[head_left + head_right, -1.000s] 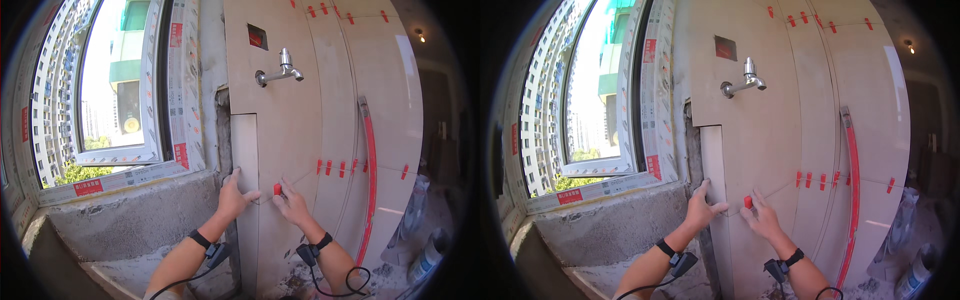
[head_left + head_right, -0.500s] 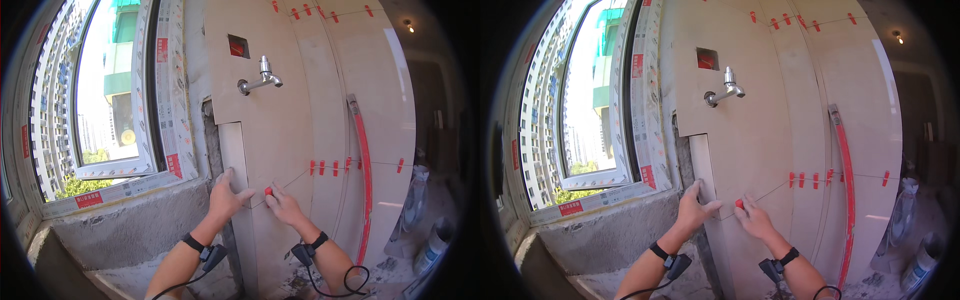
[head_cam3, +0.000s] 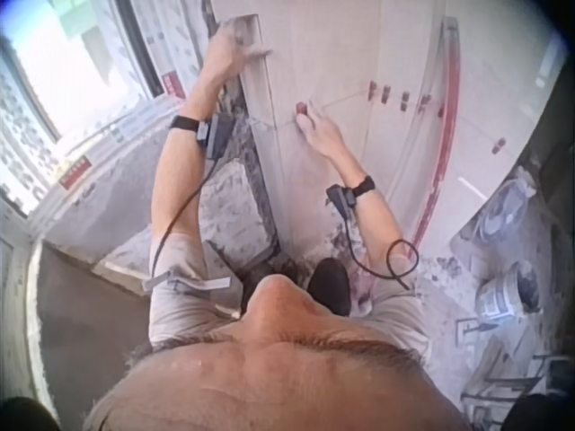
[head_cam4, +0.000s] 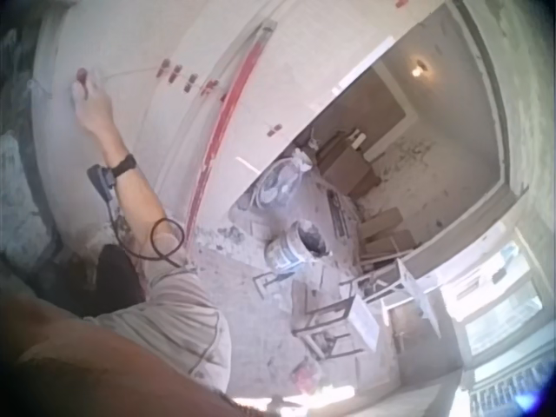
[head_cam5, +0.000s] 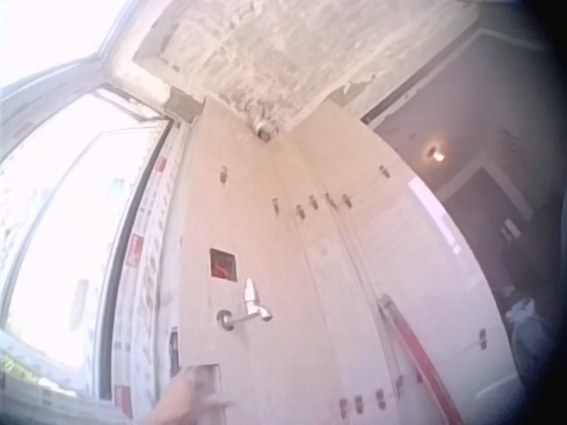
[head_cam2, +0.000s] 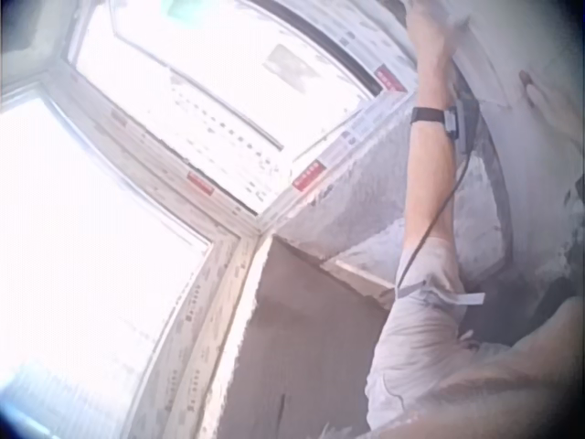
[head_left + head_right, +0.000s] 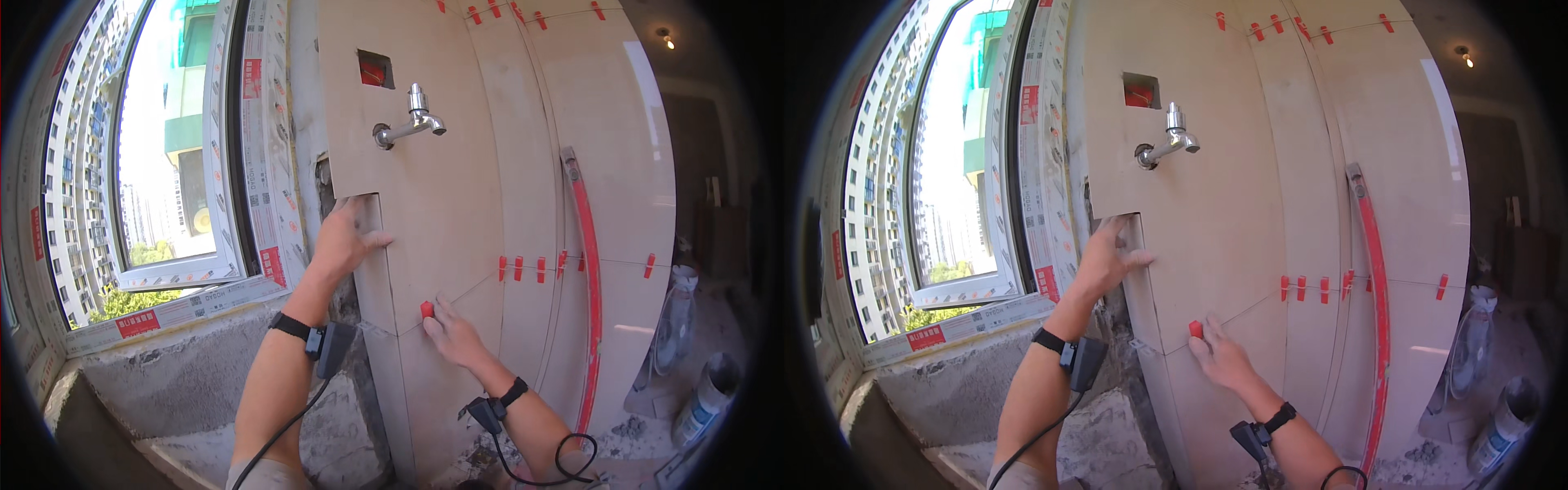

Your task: The recorder measures, cuts, and installs large wall tiles in a renovation area.

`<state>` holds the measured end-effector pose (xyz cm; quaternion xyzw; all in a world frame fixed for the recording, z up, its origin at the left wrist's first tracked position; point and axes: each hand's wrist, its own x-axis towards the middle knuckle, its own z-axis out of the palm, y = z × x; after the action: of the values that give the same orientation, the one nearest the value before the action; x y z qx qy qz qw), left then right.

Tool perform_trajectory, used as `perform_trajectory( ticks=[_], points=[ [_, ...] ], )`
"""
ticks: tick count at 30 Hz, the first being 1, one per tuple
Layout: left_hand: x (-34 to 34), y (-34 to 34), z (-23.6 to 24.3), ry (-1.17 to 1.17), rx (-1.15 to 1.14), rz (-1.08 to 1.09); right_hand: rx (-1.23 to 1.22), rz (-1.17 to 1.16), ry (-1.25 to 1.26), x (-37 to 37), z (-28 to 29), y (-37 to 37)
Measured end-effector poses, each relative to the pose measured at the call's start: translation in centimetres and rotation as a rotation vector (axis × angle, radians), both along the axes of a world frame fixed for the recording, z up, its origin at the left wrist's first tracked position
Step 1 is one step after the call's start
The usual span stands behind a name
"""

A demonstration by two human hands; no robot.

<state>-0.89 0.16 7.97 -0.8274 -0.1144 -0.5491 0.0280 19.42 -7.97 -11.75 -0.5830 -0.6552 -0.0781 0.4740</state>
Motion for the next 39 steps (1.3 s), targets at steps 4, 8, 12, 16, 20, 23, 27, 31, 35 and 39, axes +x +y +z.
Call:
perform_trajectory(
  ticks=[4,8,12,16,20,23,27,31,35,39],
  points=[
    [0.3,-0.2,-0.2,-0.011,-0.04,-0.01,-0.032,0.003,0.006,0.1,0.2,-0.3],
    [0.3,-0.1,-0.4,-0.024,-0.024,-0.003,0.0,0.037,0.024,-0.1,0.2,-0.6],
    [0.6,-0.6,-0.3,-0.002,-0.084,0.068,0.04,0.05,0.041,0.2,-0.4,-0.2],
    [1.0,-1.9,-0.3,0.003,-0.124,0.156,0.053,0.08,0.055,0.6,-0.4,-0.5],
    [1.0,-1.0,-0.7,-0.021,-0.118,0.127,0.037,0.112,0.09,0.9,-1.3,-0.3],
    [1.4,-0.7,-1.0,-0.052,-0.113,0.144,0.045,0.122,0.102,0.9,-1.6,-0.5],
    [1.6,-0.2,-1.4,-0.045,-0.143,0.124,0.026,0.128,0.112,0.9,-1.6,-0.6],
    [1.7,-0.6,-3.6,-0.106,-0.011,0.105,0.013,0.136,0.119,0.9,-1.4,-0.7],
    [1.5,-0.4,-7.7,-0.079,-0.149,0.034,0.028,0.129,0.108,1.0,-1.5,-0.7],
    [1.0,-0.5,-10.8,-0.023,-0.187,0.103,0.073,0.087,0.082,0.9,-1.5,-0.8]
  ],
)
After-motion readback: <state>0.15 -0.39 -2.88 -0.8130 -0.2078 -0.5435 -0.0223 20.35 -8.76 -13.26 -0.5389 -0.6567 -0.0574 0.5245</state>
